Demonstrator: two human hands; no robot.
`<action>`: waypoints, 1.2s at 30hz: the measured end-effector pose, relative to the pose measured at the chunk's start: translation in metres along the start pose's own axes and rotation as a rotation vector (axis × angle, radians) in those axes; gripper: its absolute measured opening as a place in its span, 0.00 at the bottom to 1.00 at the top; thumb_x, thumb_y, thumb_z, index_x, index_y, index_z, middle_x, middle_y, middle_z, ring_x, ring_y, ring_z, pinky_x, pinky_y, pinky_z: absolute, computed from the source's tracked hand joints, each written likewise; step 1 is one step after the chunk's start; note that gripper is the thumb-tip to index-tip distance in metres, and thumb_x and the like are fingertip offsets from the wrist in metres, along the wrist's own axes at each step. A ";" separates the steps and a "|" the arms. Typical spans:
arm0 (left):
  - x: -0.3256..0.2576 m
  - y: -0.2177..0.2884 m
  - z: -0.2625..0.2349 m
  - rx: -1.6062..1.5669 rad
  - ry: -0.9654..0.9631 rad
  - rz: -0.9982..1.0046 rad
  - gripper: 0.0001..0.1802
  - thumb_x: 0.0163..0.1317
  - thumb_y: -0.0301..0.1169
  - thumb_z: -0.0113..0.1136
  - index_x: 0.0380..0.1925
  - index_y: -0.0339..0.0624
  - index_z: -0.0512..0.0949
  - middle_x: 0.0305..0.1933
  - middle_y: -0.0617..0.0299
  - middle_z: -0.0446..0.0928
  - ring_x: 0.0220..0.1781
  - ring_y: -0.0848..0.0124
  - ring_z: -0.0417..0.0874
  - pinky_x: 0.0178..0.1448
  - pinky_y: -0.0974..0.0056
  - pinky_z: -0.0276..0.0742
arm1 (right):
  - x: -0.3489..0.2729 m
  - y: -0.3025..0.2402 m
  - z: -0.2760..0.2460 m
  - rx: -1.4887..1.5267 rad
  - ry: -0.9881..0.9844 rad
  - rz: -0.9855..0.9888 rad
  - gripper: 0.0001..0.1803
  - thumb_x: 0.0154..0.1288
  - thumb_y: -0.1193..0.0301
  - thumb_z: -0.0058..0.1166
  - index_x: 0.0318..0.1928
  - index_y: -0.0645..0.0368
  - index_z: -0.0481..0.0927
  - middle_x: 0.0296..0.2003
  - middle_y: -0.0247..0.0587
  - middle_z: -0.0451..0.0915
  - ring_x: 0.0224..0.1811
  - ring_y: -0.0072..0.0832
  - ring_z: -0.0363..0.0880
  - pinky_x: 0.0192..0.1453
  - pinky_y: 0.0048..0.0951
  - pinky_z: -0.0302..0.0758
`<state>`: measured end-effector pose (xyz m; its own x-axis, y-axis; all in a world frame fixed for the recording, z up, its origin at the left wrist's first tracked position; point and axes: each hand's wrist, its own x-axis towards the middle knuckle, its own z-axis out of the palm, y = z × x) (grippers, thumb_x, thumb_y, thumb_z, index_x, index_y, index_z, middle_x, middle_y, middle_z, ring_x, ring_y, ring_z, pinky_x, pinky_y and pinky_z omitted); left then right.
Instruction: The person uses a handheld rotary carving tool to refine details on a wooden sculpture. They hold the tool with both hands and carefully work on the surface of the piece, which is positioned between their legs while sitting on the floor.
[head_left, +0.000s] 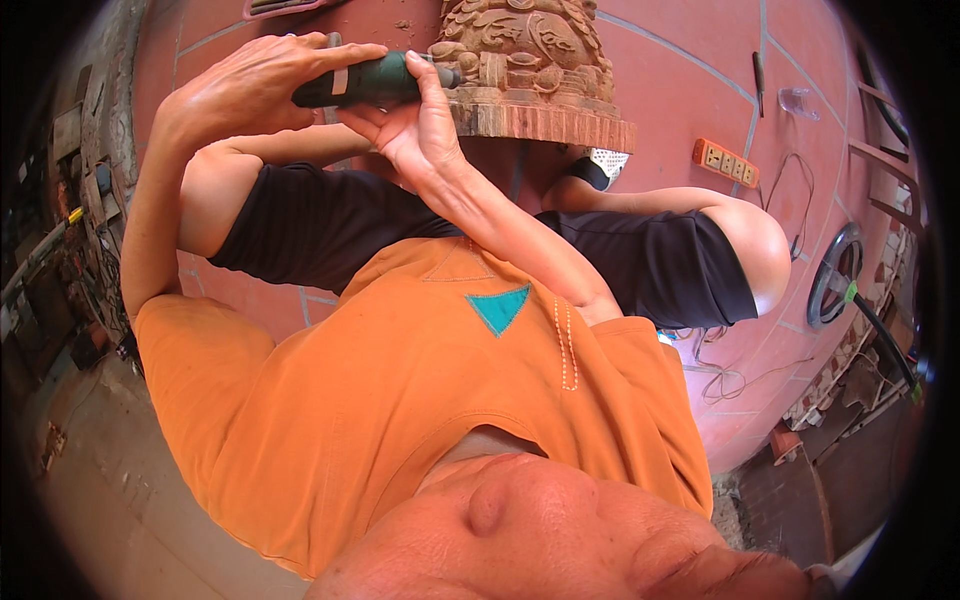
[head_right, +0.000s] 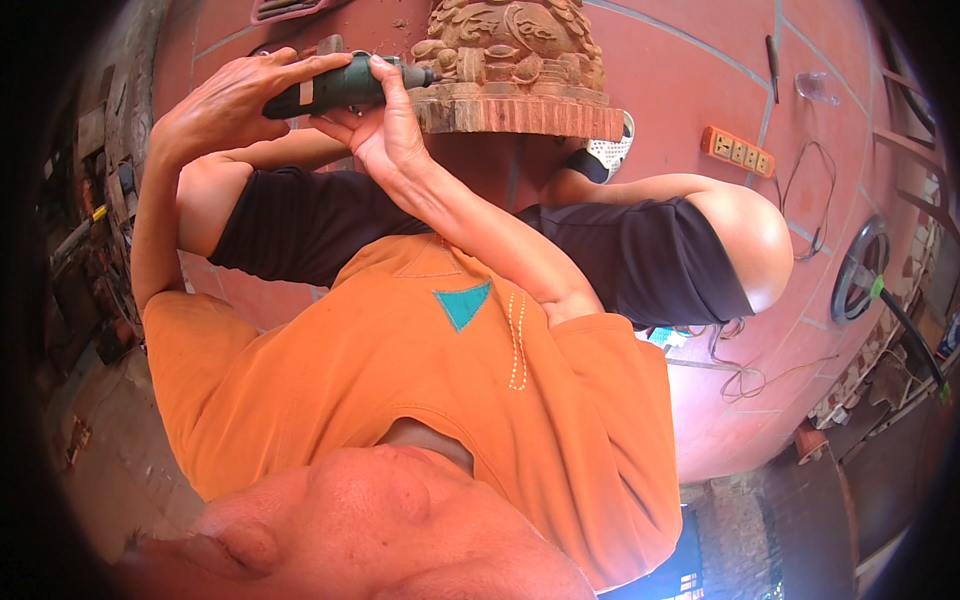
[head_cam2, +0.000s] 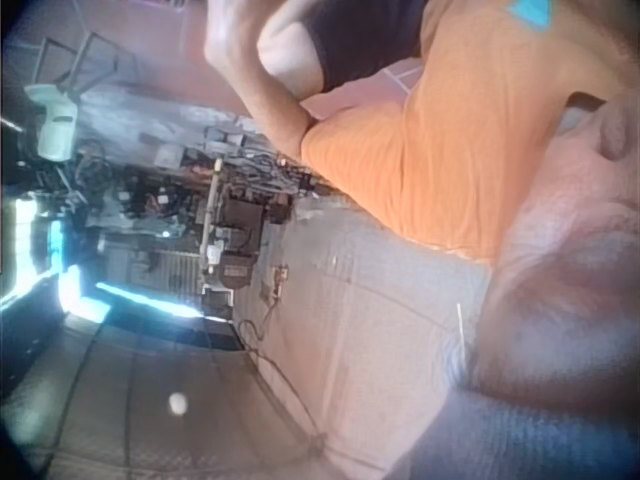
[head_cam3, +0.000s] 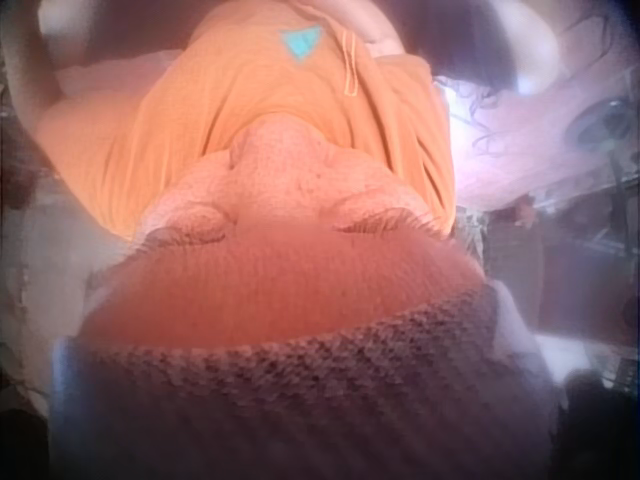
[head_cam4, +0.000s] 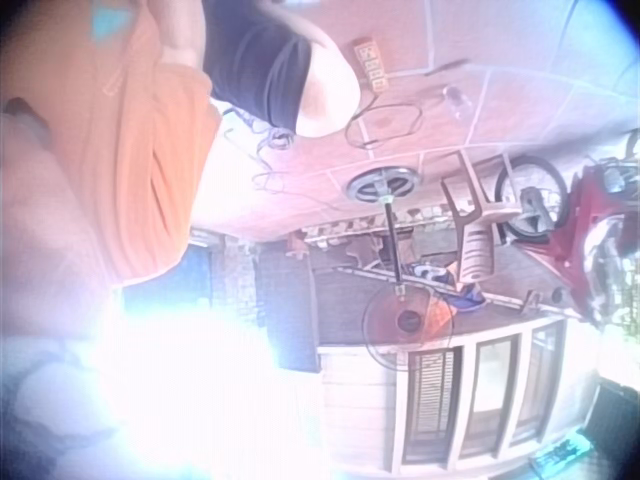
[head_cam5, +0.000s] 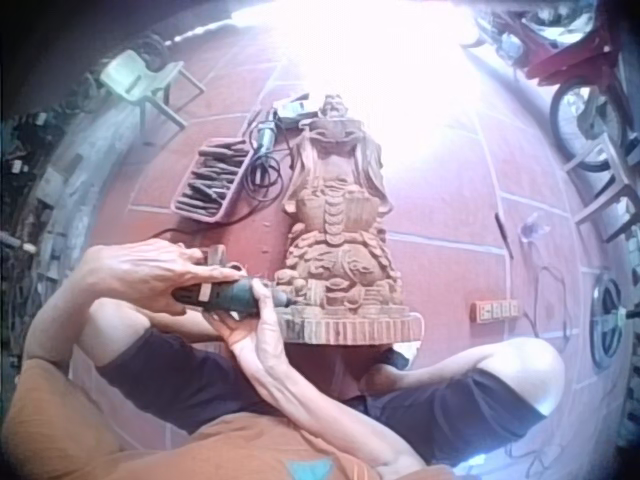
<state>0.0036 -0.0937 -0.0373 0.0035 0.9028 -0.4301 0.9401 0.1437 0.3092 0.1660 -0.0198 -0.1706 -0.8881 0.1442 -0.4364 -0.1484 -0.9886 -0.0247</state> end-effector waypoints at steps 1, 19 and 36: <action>-0.002 -0.004 0.002 0.001 0.017 0.023 0.53 0.42 0.19 0.68 0.74 0.59 0.65 0.51 0.47 0.80 0.47 0.48 0.80 0.54 0.50 0.77 | 0.001 0.001 -0.001 0.004 -0.008 0.012 0.28 0.70 0.49 0.56 0.59 0.56 0.72 0.54 0.49 0.78 0.55 0.47 0.82 0.61 0.52 0.83; -0.005 -0.009 0.010 0.106 0.097 -0.012 0.49 0.49 0.26 0.72 0.74 0.60 0.65 0.53 0.44 0.80 0.52 0.47 0.81 0.57 0.51 0.77 | 0.021 -0.008 -0.006 -0.047 -0.034 0.046 0.28 0.69 0.48 0.57 0.58 0.55 0.71 0.52 0.42 0.78 0.52 0.46 0.85 0.56 0.54 0.86; 0.005 -0.002 0.004 0.091 0.019 -0.099 0.51 0.49 0.28 0.74 0.75 0.64 0.64 0.53 0.48 0.80 0.49 0.50 0.82 0.58 0.53 0.78 | 0.025 -0.014 -0.010 -0.062 -0.028 0.040 0.27 0.70 0.48 0.56 0.57 0.54 0.71 0.53 0.43 0.79 0.56 0.45 0.83 0.60 0.57 0.82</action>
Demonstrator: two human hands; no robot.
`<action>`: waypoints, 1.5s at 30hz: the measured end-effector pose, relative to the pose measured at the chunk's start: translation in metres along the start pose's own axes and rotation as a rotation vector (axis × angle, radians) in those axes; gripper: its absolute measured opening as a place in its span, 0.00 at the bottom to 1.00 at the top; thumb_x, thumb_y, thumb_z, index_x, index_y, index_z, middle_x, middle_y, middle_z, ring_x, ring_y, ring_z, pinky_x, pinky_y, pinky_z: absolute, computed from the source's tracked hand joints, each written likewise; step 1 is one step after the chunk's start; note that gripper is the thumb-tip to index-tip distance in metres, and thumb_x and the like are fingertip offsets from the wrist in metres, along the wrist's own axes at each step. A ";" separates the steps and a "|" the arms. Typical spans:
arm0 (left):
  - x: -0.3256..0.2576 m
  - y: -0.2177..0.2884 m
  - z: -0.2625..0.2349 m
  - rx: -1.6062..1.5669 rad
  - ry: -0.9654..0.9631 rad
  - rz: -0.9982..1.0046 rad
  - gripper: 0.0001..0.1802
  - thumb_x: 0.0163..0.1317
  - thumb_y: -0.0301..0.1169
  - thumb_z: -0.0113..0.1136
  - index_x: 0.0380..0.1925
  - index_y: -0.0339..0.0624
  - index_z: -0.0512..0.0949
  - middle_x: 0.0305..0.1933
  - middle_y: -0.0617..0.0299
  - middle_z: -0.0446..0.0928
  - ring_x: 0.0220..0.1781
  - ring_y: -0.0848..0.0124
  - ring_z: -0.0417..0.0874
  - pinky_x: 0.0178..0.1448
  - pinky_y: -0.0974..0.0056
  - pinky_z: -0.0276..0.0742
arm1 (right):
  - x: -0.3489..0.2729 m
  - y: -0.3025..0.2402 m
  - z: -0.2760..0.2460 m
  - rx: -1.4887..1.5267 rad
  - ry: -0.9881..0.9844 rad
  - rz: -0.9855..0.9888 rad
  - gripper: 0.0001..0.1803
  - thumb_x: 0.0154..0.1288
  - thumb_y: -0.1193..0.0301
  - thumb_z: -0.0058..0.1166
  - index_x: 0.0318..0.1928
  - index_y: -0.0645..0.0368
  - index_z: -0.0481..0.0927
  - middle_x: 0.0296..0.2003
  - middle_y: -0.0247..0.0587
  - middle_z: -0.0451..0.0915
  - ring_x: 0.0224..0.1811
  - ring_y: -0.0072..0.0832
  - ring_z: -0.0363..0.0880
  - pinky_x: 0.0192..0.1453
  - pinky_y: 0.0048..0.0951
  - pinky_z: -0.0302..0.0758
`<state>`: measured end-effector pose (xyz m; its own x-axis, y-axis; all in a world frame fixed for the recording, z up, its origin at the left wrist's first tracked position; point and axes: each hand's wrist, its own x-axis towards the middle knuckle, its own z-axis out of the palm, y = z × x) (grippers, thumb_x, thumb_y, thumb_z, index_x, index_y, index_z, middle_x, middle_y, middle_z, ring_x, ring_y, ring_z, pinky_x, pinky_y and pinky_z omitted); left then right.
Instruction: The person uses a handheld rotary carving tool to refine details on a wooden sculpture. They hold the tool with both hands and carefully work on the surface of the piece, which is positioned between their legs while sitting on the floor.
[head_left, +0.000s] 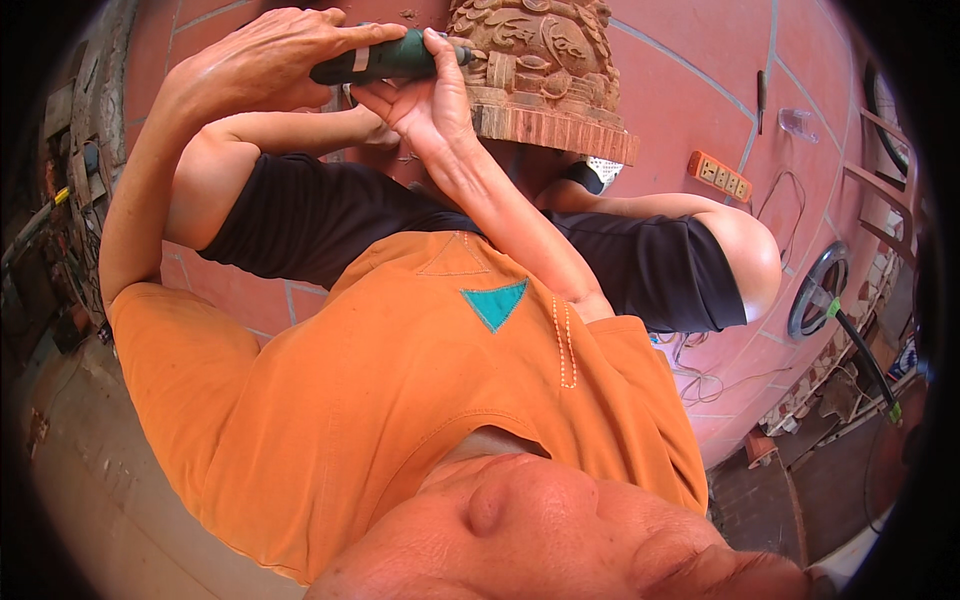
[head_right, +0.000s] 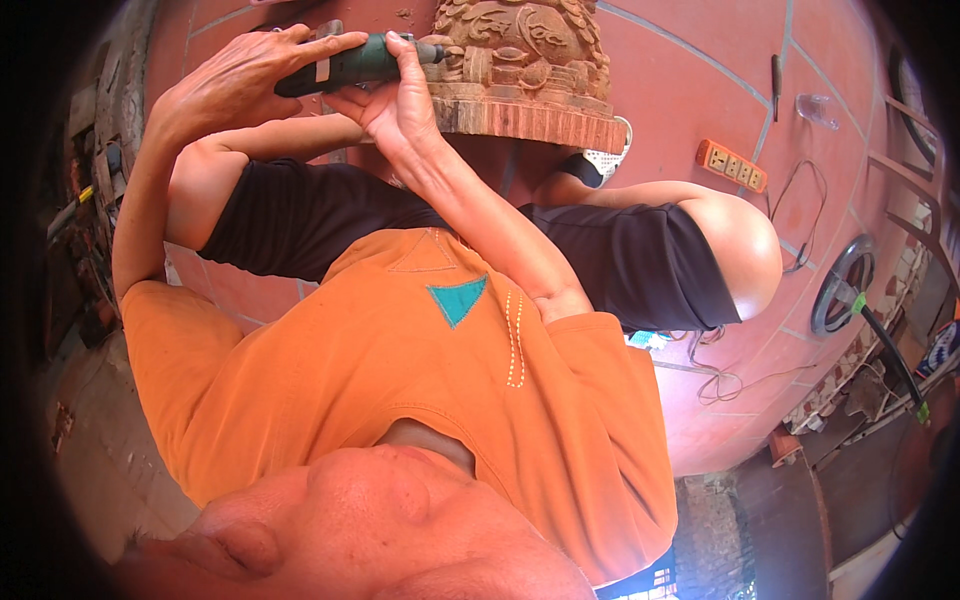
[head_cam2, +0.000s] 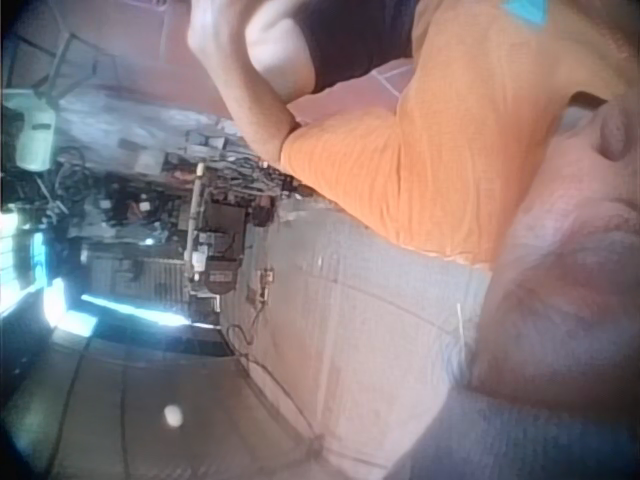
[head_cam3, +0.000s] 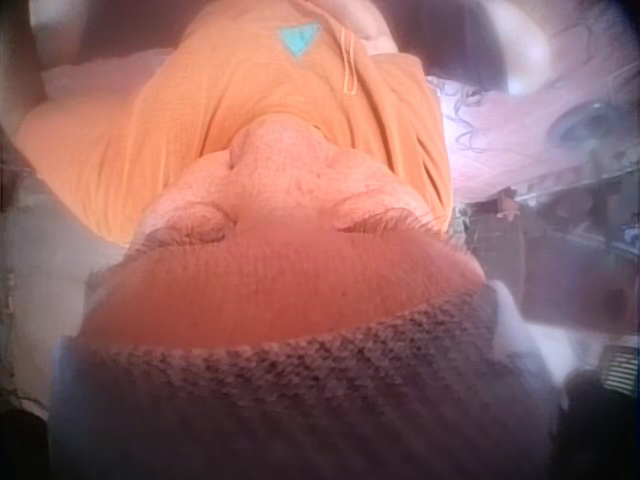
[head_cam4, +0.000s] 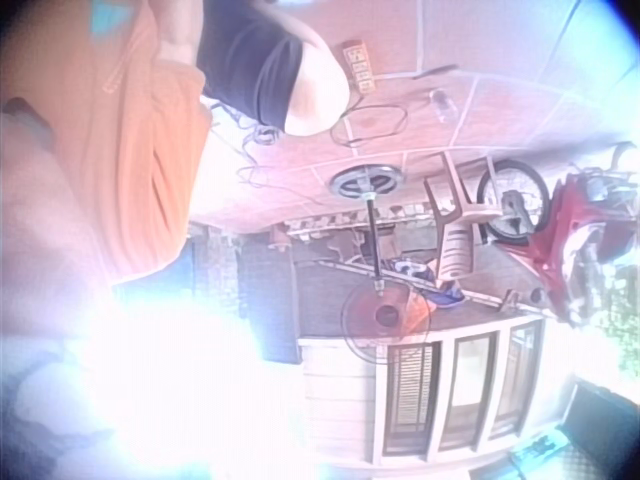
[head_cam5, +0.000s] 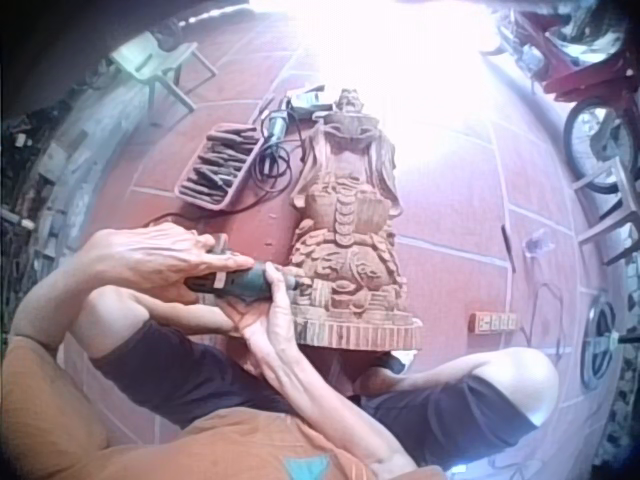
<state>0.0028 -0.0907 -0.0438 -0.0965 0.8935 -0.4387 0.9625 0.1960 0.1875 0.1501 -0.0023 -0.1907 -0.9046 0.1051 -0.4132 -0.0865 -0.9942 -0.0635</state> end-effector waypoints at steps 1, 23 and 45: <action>-0.001 -0.001 0.001 0.013 0.022 0.017 0.51 0.49 0.28 0.74 0.75 0.64 0.64 0.53 0.48 0.80 0.49 0.50 0.82 0.58 0.53 0.78 | -0.001 0.000 0.002 -0.001 -0.003 -0.001 0.29 0.70 0.47 0.56 0.58 0.55 0.71 0.54 0.44 0.78 0.55 0.45 0.83 0.60 0.55 0.83; -0.011 -0.004 0.002 0.035 0.038 0.049 0.50 0.49 0.23 0.71 0.74 0.66 0.66 0.57 0.45 0.80 0.50 0.49 0.82 0.57 0.51 0.78 | -0.004 0.014 0.002 -0.002 -0.027 0.037 0.29 0.69 0.47 0.55 0.58 0.54 0.70 0.53 0.41 0.77 0.56 0.44 0.83 0.57 0.55 0.85; -0.014 -0.003 -0.012 -0.086 0.033 0.026 0.47 0.46 0.26 0.73 0.71 0.61 0.70 0.44 0.51 0.80 0.42 0.50 0.81 0.49 0.51 0.78 | -0.001 0.016 0.007 0.026 -0.033 0.058 0.27 0.71 0.47 0.54 0.58 0.54 0.71 0.53 0.45 0.80 0.53 0.50 0.83 0.59 0.56 0.83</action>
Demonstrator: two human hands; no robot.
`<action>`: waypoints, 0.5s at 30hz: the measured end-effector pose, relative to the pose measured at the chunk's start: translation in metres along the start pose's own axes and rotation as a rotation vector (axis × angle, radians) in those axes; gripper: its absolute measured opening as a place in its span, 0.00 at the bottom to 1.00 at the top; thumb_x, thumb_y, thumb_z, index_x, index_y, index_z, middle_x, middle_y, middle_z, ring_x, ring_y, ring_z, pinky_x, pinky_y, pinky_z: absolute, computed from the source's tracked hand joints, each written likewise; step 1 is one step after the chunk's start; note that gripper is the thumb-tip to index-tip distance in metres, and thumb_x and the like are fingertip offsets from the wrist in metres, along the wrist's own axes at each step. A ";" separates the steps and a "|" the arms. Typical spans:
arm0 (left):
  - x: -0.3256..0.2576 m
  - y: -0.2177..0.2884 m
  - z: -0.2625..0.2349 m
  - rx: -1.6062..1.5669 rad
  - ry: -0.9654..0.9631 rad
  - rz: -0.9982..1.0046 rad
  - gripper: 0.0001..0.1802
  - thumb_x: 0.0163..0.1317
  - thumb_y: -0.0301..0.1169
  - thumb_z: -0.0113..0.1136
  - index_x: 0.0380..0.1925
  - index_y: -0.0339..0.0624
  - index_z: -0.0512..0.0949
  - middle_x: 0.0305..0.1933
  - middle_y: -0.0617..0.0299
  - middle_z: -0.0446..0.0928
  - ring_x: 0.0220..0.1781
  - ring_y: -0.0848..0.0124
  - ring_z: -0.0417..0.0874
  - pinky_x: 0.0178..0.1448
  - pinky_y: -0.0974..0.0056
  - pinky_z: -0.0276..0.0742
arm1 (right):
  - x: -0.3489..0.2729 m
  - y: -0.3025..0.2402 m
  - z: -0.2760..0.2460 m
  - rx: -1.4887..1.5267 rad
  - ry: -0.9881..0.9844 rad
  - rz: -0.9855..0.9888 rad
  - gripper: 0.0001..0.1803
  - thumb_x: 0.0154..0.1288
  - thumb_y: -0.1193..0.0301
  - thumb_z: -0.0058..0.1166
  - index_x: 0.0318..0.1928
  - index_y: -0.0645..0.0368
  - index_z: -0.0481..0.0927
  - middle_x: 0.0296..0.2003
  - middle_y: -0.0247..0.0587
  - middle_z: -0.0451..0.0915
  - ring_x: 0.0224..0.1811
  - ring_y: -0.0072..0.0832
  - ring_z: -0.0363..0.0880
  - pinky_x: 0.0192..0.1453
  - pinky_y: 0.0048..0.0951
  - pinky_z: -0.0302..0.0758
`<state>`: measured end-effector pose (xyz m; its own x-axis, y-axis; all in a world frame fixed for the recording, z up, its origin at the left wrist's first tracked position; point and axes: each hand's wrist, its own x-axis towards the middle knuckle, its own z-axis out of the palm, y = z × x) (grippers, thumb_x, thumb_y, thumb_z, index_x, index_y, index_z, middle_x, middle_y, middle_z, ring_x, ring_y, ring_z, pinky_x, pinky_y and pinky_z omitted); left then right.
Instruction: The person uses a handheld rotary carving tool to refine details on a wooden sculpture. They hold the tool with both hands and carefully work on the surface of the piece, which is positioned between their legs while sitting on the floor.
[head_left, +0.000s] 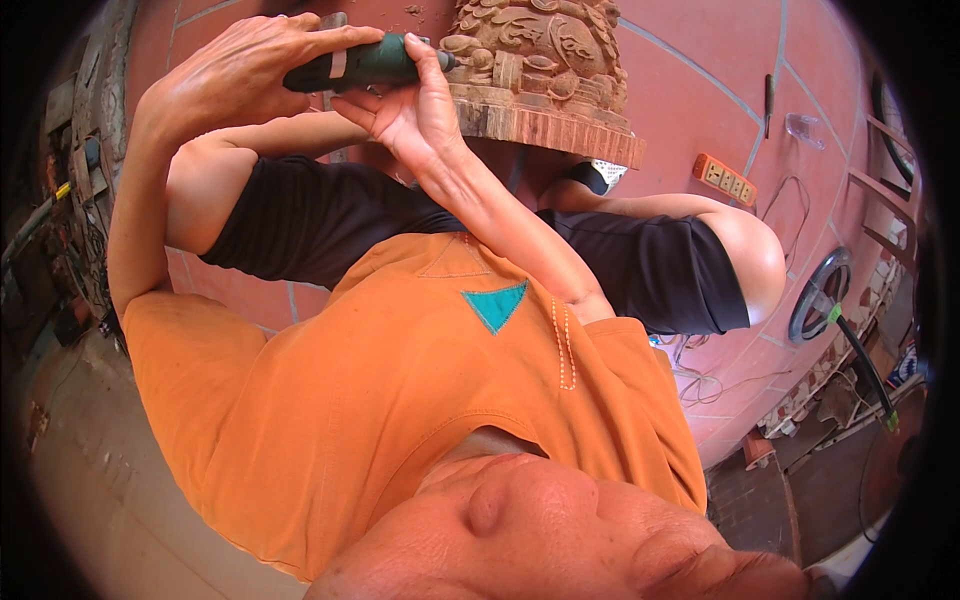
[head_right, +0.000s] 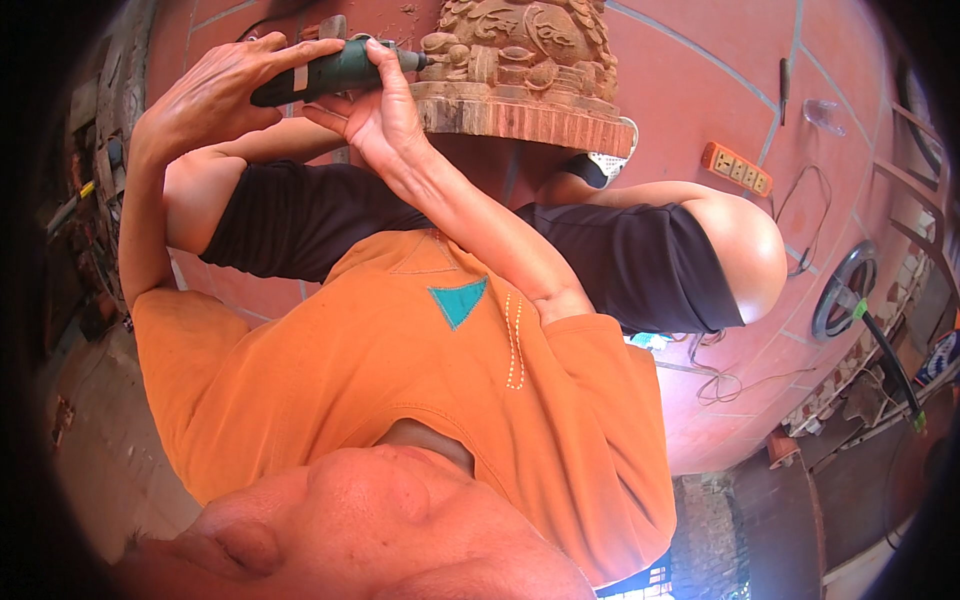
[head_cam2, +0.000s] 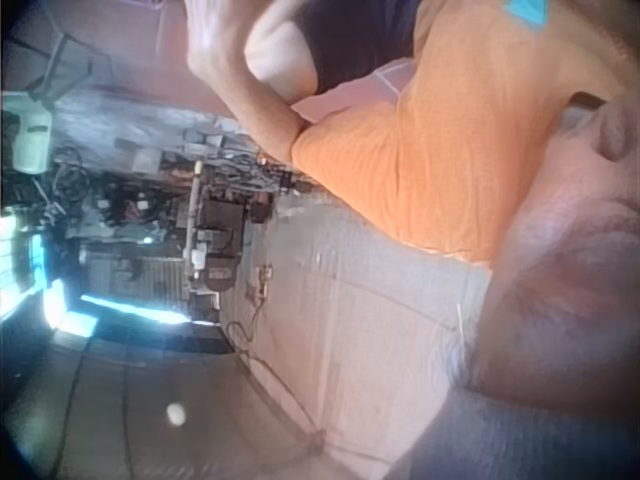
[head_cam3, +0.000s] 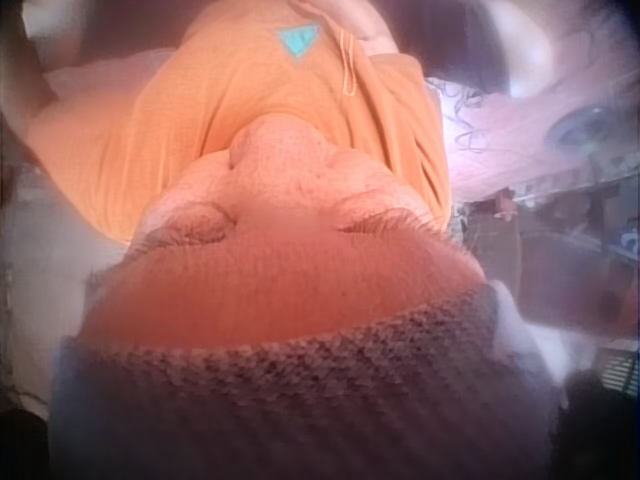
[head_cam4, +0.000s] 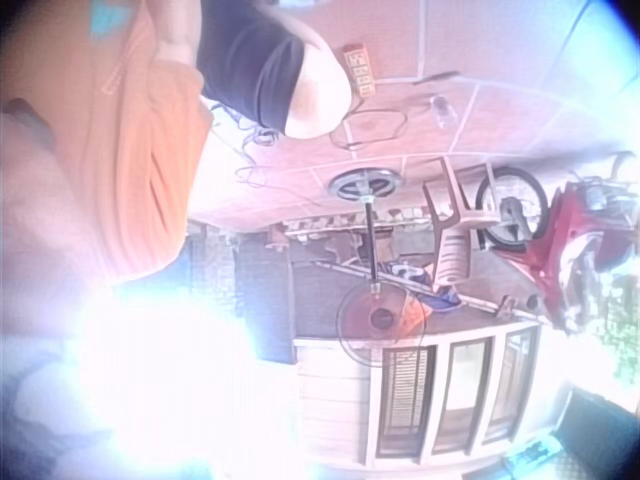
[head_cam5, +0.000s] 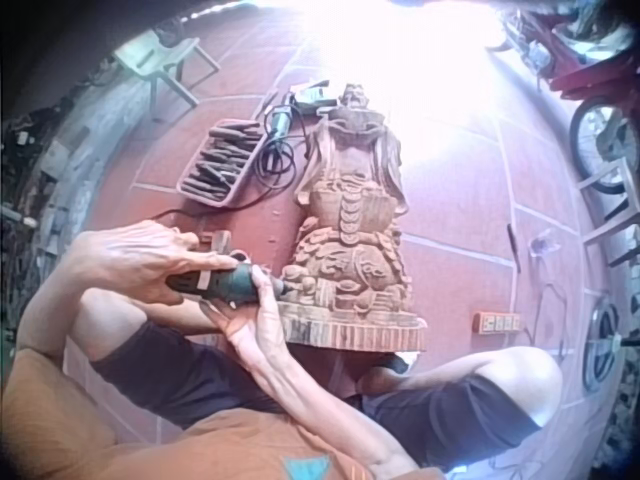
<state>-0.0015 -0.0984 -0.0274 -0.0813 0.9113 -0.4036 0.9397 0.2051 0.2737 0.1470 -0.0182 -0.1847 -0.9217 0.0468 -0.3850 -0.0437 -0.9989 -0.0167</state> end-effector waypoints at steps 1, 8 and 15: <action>0.000 0.002 -0.003 -0.013 -0.020 -0.014 0.47 0.46 0.25 0.74 0.71 0.60 0.70 0.44 0.50 0.80 0.42 0.50 0.81 0.49 0.51 0.78 | 0.000 0.000 0.001 0.005 0.006 0.000 0.27 0.71 0.47 0.54 0.58 0.54 0.71 0.53 0.46 0.80 0.53 0.50 0.83 0.59 0.56 0.83; -0.001 -0.004 0.002 -0.019 0.033 0.008 0.49 0.45 0.24 0.74 0.71 0.61 0.69 0.47 0.49 0.80 0.43 0.49 0.81 0.51 0.49 0.79 | 0.002 -0.001 0.000 -0.024 -0.022 0.009 0.30 0.69 0.46 0.56 0.61 0.53 0.70 0.54 0.44 0.78 0.56 0.46 0.83 0.58 0.54 0.84; -0.001 -0.002 -0.005 -0.023 0.000 -0.011 0.49 0.46 0.25 0.74 0.72 0.62 0.69 0.48 0.49 0.79 0.44 0.49 0.82 0.51 0.50 0.79 | 0.004 -0.002 0.003 -0.015 -0.030 0.014 0.30 0.70 0.46 0.55 0.61 0.53 0.70 0.55 0.45 0.78 0.54 0.46 0.84 0.56 0.52 0.85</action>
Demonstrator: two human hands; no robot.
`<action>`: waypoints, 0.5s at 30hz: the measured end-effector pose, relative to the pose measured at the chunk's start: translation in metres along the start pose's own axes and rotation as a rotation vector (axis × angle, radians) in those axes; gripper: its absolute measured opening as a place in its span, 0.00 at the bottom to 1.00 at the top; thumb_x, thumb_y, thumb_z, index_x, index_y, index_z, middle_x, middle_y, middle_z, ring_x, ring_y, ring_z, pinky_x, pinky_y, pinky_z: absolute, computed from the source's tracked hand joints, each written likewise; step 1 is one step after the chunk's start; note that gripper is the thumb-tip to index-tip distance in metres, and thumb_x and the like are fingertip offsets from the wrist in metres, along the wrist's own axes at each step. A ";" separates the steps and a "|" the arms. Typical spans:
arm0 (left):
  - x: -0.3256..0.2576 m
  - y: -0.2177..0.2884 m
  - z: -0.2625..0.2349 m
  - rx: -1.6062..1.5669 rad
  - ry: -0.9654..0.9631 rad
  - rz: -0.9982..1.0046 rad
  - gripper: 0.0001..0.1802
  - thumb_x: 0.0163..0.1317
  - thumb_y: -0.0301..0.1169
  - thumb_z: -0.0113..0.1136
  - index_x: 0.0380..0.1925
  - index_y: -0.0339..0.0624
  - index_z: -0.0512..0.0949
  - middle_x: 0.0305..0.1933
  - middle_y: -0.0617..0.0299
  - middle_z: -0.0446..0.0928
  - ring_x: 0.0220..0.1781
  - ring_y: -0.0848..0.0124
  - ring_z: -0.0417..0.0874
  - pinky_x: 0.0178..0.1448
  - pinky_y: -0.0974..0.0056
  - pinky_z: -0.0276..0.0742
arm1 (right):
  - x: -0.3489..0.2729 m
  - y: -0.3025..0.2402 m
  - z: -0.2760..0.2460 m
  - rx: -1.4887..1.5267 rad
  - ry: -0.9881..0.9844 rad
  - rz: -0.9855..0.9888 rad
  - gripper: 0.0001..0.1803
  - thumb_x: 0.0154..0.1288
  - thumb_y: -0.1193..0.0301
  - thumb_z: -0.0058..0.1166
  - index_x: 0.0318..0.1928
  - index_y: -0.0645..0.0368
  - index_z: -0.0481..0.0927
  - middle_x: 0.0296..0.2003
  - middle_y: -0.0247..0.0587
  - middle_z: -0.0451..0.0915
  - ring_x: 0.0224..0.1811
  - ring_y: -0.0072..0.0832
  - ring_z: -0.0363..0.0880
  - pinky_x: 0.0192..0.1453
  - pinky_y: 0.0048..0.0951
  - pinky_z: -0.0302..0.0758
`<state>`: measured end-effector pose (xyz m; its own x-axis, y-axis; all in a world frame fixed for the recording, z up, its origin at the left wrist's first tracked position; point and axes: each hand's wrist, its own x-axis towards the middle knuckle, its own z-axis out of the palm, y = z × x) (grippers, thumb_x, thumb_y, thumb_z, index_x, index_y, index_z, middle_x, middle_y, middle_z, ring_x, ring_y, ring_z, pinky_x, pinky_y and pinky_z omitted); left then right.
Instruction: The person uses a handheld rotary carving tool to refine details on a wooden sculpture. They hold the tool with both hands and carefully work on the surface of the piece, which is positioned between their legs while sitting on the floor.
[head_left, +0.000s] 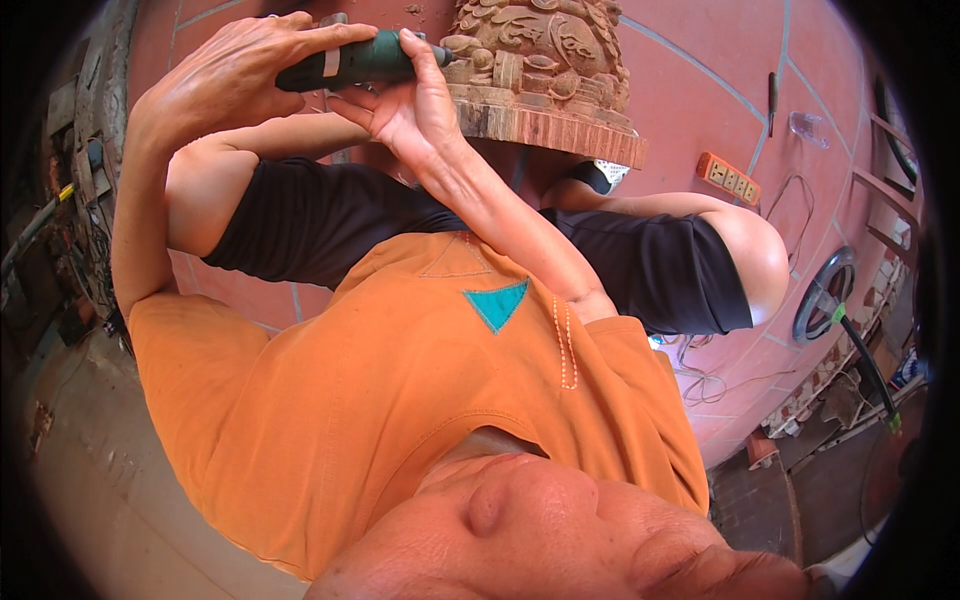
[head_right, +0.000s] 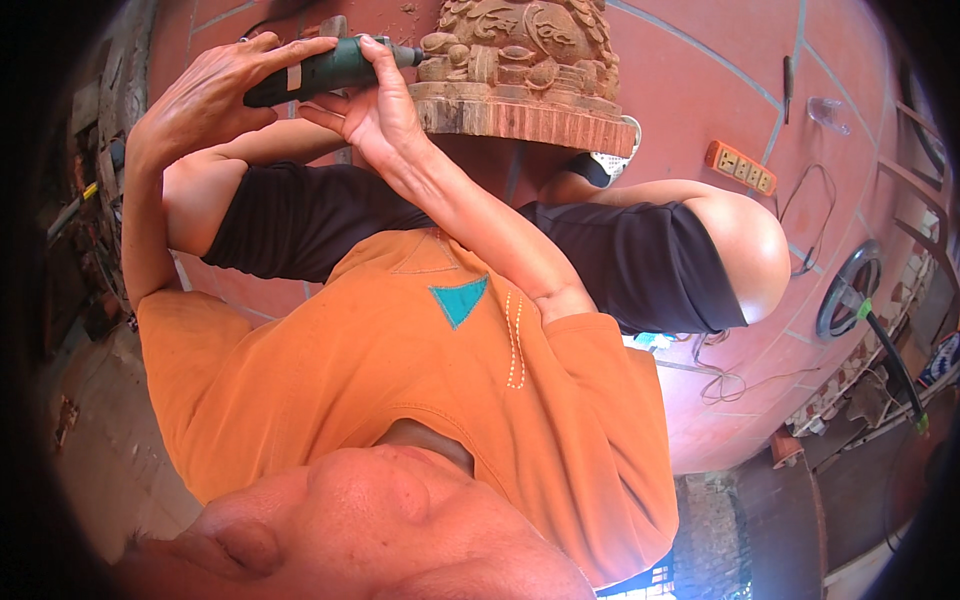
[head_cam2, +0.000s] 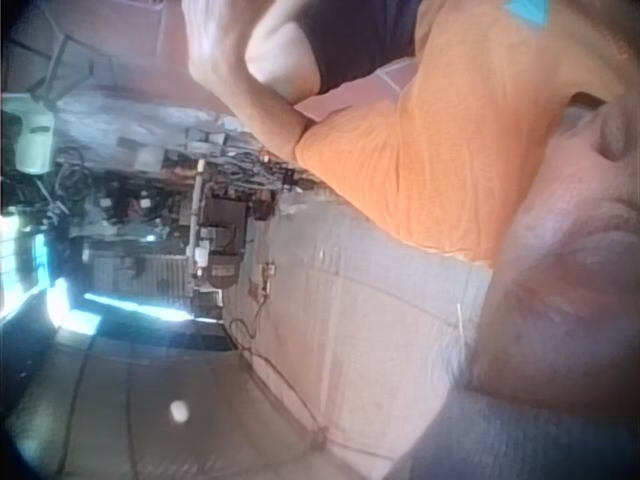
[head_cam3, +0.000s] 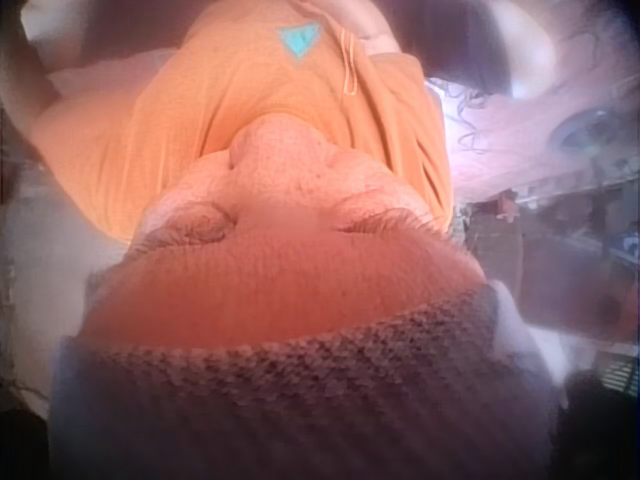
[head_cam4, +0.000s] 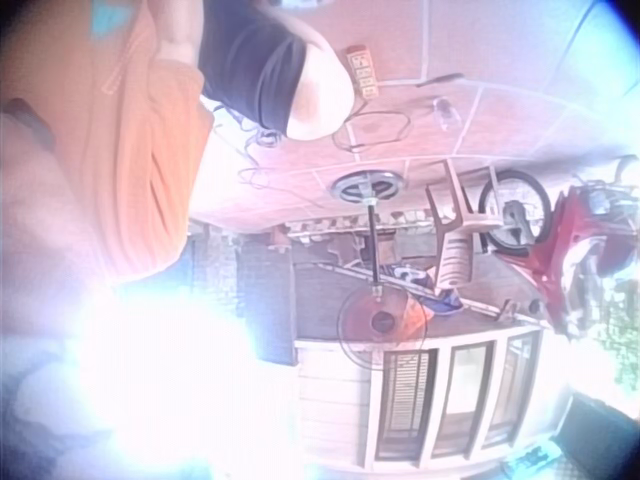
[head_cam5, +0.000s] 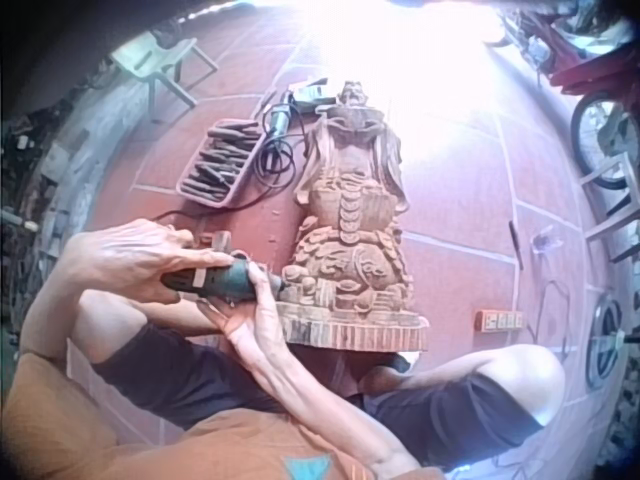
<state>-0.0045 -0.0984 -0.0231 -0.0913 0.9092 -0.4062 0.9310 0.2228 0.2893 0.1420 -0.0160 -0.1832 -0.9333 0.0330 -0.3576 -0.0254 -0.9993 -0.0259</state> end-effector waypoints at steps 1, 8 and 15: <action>0.000 -0.001 0.001 0.001 0.016 0.009 0.49 0.46 0.25 0.74 0.72 0.61 0.69 0.49 0.48 0.79 0.44 0.49 0.82 0.51 0.50 0.79 | 0.002 -0.001 -0.001 -0.004 -0.007 0.001 0.30 0.70 0.46 0.55 0.61 0.53 0.70 0.55 0.45 0.78 0.54 0.46 0.84 0.56 0.52 0.85; 0.003 -0.001 0.000 -0.005 -0.013 -0.002 0.48 0.46 0.25 0.74 0.72 0.60 0.69 0.49 0.48 0.79 0.44 0.48 0.82 0.52 0.50 0.79 | 0.006 -0.001 -0.004 0.000 0.004 0.006 0.30 0.70 0.45 0.54 0.60 0.54 0.70 0.54 0.44 0.78 0.54 0.45 0.84 0.54 0.53 0.86; 0.004 -0.001 0.000 0.019 -0.033 -0.022 0.48 0.46 0.25 0.74 0.72 0.60 0.70 0.46 0.48 0.79 0.43 0.49 0.81 0.50 0.50 0.78 | 0.007 0.000 -0.005 0.020 -0.001 0.017 0.31 0.70 0.45 0.55 0.60 0.55 0.70 0.54 0.44 0.78 0.53 0.46 0.84 0.55 0.54 0.86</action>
<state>-0.0062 -0.0951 -0.0247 -0.1000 0.8921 -0.4407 0.9356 0.2351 0.2635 0.1375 -0.0159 -0.1908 -0.9341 0.0156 -0.3567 -0.0163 -0.9999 -0.0009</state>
